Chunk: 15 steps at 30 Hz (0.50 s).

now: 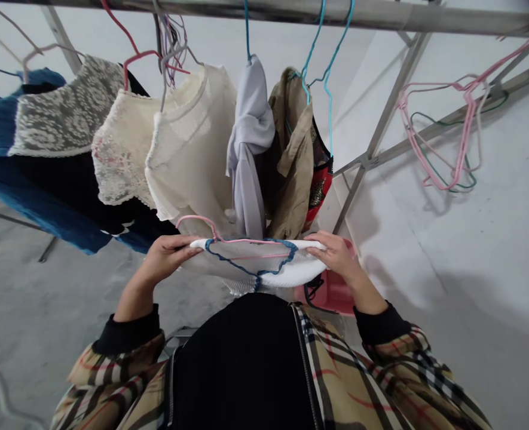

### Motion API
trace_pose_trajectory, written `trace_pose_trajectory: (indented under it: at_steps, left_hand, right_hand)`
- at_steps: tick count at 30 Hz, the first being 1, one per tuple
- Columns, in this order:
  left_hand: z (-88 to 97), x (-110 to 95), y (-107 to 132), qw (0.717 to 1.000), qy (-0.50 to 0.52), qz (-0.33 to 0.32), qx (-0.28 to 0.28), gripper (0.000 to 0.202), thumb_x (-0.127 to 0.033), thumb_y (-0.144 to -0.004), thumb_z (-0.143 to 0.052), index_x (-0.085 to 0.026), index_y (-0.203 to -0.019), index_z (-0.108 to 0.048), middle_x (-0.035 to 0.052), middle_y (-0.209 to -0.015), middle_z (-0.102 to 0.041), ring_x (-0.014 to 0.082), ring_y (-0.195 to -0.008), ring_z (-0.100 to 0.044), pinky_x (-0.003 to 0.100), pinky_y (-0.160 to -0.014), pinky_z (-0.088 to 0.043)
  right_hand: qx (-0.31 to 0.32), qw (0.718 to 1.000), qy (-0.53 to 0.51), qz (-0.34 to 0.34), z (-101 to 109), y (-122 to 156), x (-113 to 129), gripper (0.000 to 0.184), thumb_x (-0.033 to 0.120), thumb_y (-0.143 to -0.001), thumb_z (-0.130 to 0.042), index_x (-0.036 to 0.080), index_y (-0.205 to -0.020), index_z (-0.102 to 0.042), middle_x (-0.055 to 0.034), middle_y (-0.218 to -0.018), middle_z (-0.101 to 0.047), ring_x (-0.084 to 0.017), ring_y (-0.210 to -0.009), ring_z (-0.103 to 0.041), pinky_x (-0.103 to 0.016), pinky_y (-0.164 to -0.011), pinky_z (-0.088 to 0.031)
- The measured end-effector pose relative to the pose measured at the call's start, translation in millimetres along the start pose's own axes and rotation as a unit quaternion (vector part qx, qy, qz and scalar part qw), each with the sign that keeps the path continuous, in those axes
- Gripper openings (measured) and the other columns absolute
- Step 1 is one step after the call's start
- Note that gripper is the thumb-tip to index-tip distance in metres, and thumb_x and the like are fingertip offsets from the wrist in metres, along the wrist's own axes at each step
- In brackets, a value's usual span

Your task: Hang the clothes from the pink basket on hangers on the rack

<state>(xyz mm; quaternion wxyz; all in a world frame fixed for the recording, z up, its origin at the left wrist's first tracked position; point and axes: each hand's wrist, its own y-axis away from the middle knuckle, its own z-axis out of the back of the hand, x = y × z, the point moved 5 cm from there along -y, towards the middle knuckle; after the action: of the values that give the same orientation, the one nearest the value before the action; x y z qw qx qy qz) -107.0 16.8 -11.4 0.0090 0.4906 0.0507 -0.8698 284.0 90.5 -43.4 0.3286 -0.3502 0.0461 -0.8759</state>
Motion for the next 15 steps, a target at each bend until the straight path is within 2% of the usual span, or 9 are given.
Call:
trace_pose_trajectory:
  at_steps: [3, 5, 6, 8, 10, 12, 15]
  left_hand:
    - [-16.5, -15.2, -4.8, 0.996, 0.01, -0.021, 0.081, 0.045, -0.06, -0.071, -0.069, -0.019, -0.087, -0.079, 0.0094, -0.085, -0.077, 0.0242, -0.078, -0.071, 0.034, -0.076, -0.058]
    - [-32.8, -25.4, -7.0, 0.987, 0.027, -0.042, 0.156, 0.04, -0.054, -0.079, -0.065, -0.02, -0.095, -0.078, 0.0101, -0.098, -0.076, 0.0244, -0.09, -0.071, 0.035, -0.085, -0.055]
    - [-39.2, -29.6, -9.1, 0.983, 0.037, -0.059, 0.169, 0.037, -0.05, -0.081, -0.064, -0.02, -0.098, -0.078, 0.0099, -0.102, -0.076, 0.0235, -0.092, -0.07, 0.034, -0.085, -0.054]
    - [-48.4, -34.7, -15.5, 0.979, 0.052, -0.106, 0.164, 0.034, -0.044, -0.082, -0.066, -0.019, -0.1, -0.077, 0.01, -0.1, -0.076, 0.0223, -0.091, -0.071, 0.028, -0.081, -0.054]
    - [-53.5, -31.6, -22.8, 0.981, 0.051, -0.12, 0.147, 0.033, -0.04, -0.081, -0.068, -0.017, -0.104, -0.076, 0.01, -0.101, -0.076, 0.0218, -0.092, -0.071, 0.025, -0.08, -0.052]
    - [-54.0, -26.0, -27.3, 0.982, 0.056, -0.124, 0.13, 0.034, -0.038, -0.08, -0.07, -0.017, -0.106, -0.076, 0.0096, -0.101, -0.076, 0.0214, -0.092, -0.071, 0.024, -0.079, -0.051]
    - [-49.7, -20.9, -26.4, 0.982, 0.079, -0.127, 0.117, 0.034, -0.04, -0.08, -0.07, -0.017, -0.106, -0.076, 0.0092, -0.103, -0.076, 0.0211, -0.092, -0.071, 0.024, -0.08, -0.051]
  right_hand:
    - [0.026, 0.997, 0.074, 0.009, 4.2, 2.7, 7.2, 0.043, 0.055, -0.09, -0.052, 0.018, -0.104, -0.07, -0.0071, -0.088, -0.068, -0.017, -0.079, -0.062, -0.027, -0.071, -0.046]
    - [0.052, 0.991, 0.117, 0.028, -0.2, 4.7, 10.4, 0.039, 0.052, -0.091, -0.052, 0.02, -0.103, -0.072, -0.0065, -0.087, -0.068, -0.018, -0.078, -0.063, -0.028, -0.07, -0.046]
    - [0.063, 0.989, 0.13, 0.043, -3.2, 5.6, 10.8, 0.037, 0.05, -0.092, -0.051, 0.021, -0.101, -0.072, -0.0064, -0.087, -0.068, -0.018, -0.079, -0.063, -0.029, -0.07, -0.046]
    - [0.068, 0.985, 0.139, 0.076, -7.5, 7.0, 8.3, 0.035, 0.047, -0.093, -0.05, 0.021, -0.096, -0.073, -0.0068, -0.086, -0.069, -0.02, -0.082, -0.063, -0.032, -0.074, -0.046]
    - [0.051, 0.986, 0.127, 0.093, -7.2, 7.7, 0.6, 0.032, 0.045, -0.092, -0.052, 0.022, -0.096, -0.073, -0.0074, -0.089, -0.071, -0.022, -0.086, -0.063, -0.036, -0.079, -0.047]
    - [0.028, 0.991, 0.095, 0.086, -3.1, 9.1, -9.5, 0.029, 0.045, -0.09, -0.055, 0.022, -0.095, -0.072, -0.0072, -0.09, -0.072, -0.023, -0.084, -0.065, -0.038, -0.079, -0.049]
    - [0.012, 0.999, 0.032, 0.04, 6.5, 17.0, -20.9, 0.029, 0.048, -0.087, -0.059, 0.022, -0.088, -0.072, -0.0057, -0.083, -0.074, -0.021, -0.075, -0.068, -0.034, -0.071, -0.053]
